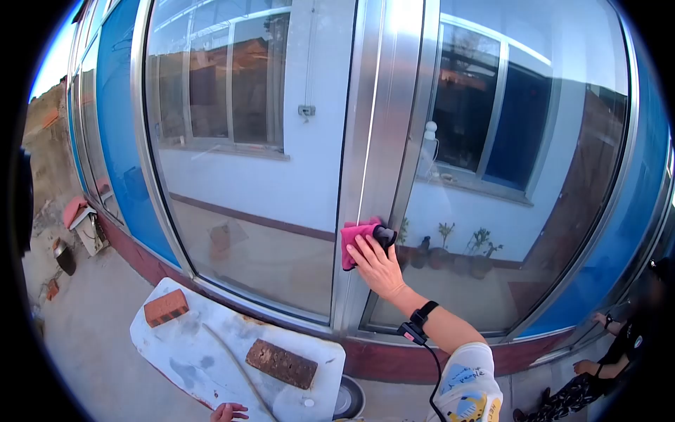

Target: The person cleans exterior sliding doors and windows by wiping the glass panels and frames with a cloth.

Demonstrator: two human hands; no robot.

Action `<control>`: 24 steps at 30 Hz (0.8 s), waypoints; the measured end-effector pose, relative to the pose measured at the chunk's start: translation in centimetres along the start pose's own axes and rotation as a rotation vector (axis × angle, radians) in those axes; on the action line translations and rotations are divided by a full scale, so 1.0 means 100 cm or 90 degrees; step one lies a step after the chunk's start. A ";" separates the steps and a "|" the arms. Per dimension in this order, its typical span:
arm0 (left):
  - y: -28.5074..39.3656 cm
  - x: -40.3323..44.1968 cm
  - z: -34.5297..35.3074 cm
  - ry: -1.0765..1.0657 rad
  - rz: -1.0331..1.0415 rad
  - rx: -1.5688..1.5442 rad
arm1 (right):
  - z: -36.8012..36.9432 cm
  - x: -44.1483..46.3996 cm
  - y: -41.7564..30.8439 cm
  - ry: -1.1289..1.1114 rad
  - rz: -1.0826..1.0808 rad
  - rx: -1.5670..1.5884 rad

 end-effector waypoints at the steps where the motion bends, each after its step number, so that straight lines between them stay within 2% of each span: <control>1: 0.006 -0.002 0.004 -0.013 0.010 -0.005 | 0.002 -0.012 -0.001 -0.018 0.006 0.010; 3: -0.009 -0.002 -0.003 -0.019 -0.027 -0.003 | 0.004 -0.011 0.006 -0.022 -0.083 -0.017; 6: -0.006 -0.007 -0.008 0.049 -0.032 -0.034 | -0.064 0.079 0.048 0.107 0.018 -0.008; 9: 0.011 -0.013 -0.007 0.061 -0.002 0.011 | -0.112 0.164 0.096 0.288 0.015 -0.127; 10: 0.007 -0.014 -0.006 0.065 -0.018 0.009 | -0.135 0.175 0.083 0.315 0.027 -0.203; 12: 0.001 -0.017 -0.011 0.084 -0.012 0.001 | -0.127 0.174 0.064 0.330 0.035 -0.268; 14: -0.006 -0.024 -0.011 0.100 -0.046 0.003 | -0.067 0.132 0.055 0.354 0.062 -0.107; 17: -0.023 -0.041 -0.015 0.128 -0.096 0.015 | 0.003 0.046 0.011 0.230 0.052 -0.060; 19: -0.034 -0.049 -0.021 0.141 -0.134 0.011 | 0.040 -0.008 -0.012 0.086 -0.012 -0.024; 22: -0.039 -0.051 -0.019 0.171 -0.152 0.022 | 0.081 -0.065 -0.042 -0.003 -0.094 -0.008; 24: -0.044 -0.051 -0.015 0.173 -0.167 0.021 | 0.102 -0.092 -0.061 -0.127 -0.190 0.031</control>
Point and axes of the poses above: each hand's wrist, its own x-axis towards the middle knuckle, its own z-axis out of the palm, y = z × x, the point moved 5 cm from there along x, towards the middle knuckle, and after that the axes turned 1 degree about y, right-handed, at the moved point
